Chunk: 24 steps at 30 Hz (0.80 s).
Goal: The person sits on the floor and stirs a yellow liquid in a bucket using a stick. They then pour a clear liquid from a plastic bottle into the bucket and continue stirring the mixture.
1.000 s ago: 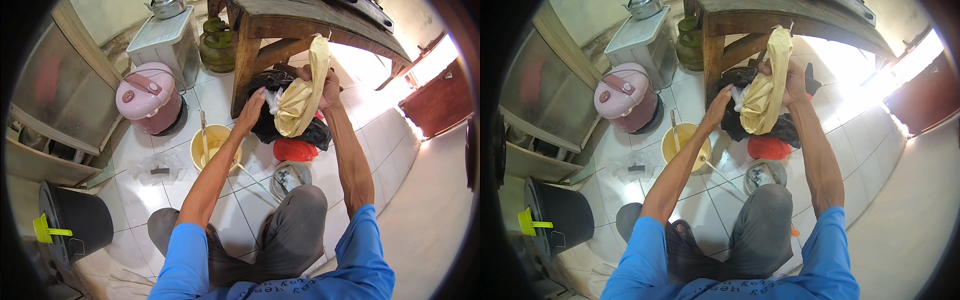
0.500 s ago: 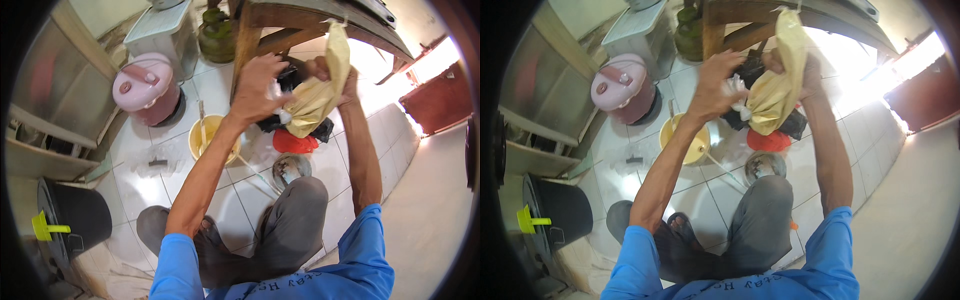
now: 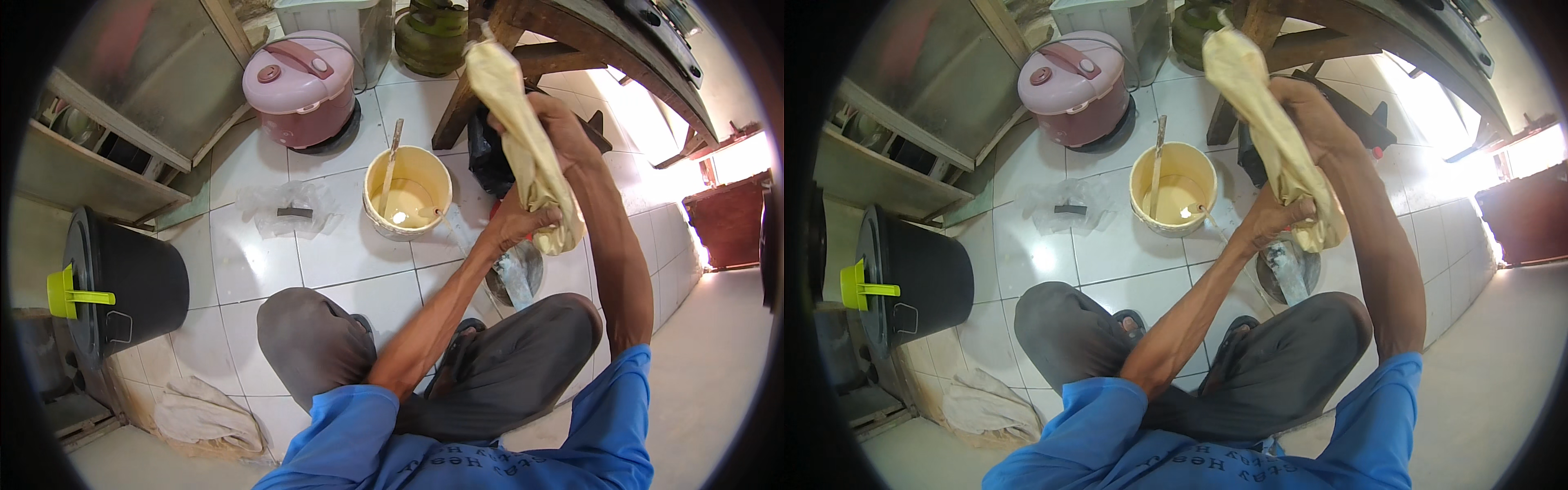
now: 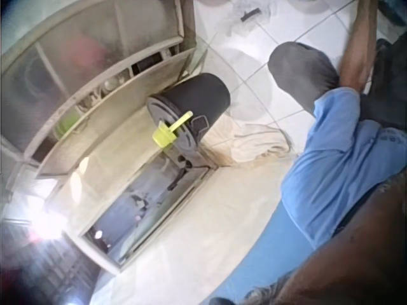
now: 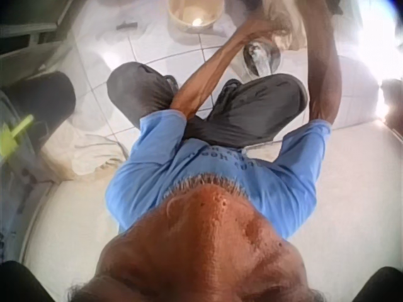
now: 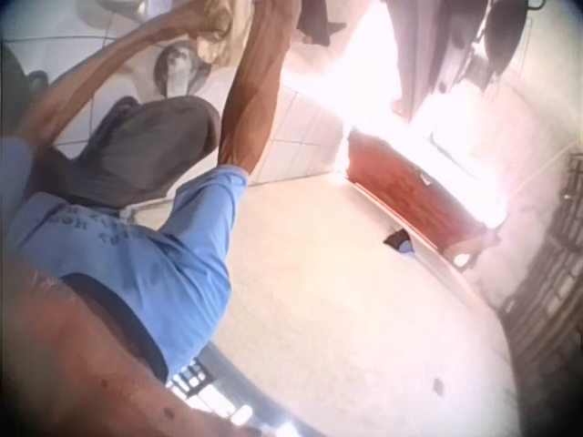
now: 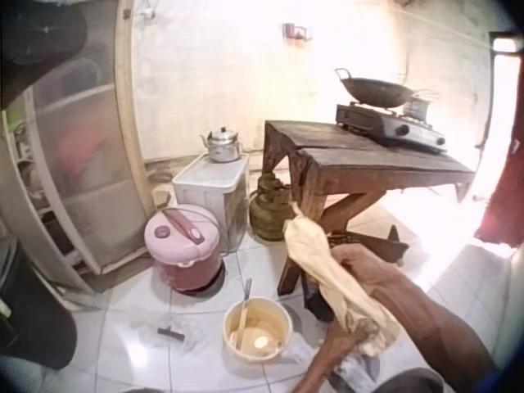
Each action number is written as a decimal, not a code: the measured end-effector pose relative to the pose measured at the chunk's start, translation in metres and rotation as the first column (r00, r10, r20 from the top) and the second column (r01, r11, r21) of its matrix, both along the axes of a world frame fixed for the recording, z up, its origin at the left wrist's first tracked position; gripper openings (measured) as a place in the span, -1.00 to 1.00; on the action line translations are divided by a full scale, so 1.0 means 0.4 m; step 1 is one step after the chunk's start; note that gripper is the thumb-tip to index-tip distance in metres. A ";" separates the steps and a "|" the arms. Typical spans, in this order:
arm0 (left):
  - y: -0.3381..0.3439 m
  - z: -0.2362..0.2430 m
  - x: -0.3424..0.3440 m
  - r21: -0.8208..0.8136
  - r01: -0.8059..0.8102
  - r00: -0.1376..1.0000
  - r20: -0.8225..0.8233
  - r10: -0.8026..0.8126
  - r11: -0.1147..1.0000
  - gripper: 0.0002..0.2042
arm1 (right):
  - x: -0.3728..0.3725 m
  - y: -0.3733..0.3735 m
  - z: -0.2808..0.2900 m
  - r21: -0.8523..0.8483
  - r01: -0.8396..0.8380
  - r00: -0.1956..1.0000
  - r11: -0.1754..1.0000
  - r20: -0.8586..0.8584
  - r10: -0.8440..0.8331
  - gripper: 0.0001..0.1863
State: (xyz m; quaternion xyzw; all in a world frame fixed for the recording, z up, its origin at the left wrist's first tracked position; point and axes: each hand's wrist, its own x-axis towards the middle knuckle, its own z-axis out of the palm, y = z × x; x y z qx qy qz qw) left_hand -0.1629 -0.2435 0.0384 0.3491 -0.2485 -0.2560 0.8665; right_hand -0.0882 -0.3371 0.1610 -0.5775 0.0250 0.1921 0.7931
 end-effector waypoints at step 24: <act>-0.043 -0.046 -0.121 -0.498 -0.202 0.740 -0.642 -0.202 0.843 -0.34 | -0.172 0.081 0.056 -0.987 0.149 0.894 0.067 0.163 0.418 -0.42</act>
